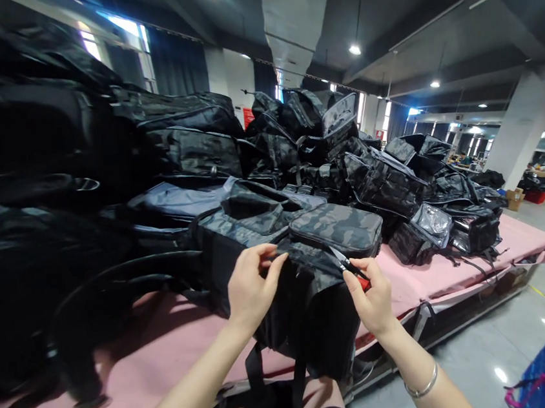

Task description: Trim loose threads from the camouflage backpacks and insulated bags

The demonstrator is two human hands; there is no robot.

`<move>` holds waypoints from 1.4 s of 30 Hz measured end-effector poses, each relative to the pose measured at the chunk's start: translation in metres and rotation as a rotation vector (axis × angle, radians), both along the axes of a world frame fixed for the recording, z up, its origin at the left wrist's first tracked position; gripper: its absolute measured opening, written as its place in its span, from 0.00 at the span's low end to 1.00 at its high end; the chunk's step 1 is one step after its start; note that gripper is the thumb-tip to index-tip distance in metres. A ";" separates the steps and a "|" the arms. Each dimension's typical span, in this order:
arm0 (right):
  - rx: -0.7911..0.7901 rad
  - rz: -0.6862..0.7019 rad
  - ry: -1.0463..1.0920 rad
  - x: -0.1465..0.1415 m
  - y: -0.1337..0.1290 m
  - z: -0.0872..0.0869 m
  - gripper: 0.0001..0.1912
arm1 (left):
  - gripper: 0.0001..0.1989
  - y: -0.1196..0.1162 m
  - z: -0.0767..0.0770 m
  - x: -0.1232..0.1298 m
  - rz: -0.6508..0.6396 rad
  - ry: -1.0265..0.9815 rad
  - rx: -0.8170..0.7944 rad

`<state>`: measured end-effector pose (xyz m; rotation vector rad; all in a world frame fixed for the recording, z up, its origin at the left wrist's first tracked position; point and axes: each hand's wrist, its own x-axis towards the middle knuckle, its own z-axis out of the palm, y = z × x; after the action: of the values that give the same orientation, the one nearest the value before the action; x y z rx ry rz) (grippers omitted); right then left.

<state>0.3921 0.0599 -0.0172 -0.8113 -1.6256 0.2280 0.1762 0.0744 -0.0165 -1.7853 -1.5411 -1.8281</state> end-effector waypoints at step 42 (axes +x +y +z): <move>0.117 0.041 -0.544 -0.066 0.005 0.044 0.11 | 0.18 -0.005 0.002 -0.051 -0.284 -0.306 -0.208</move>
<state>0.3263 0.0652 0.0272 -0.7900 -2.1429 -0.0695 0.1253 0.0693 -0.0149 -1.9765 -1.7113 -2.2360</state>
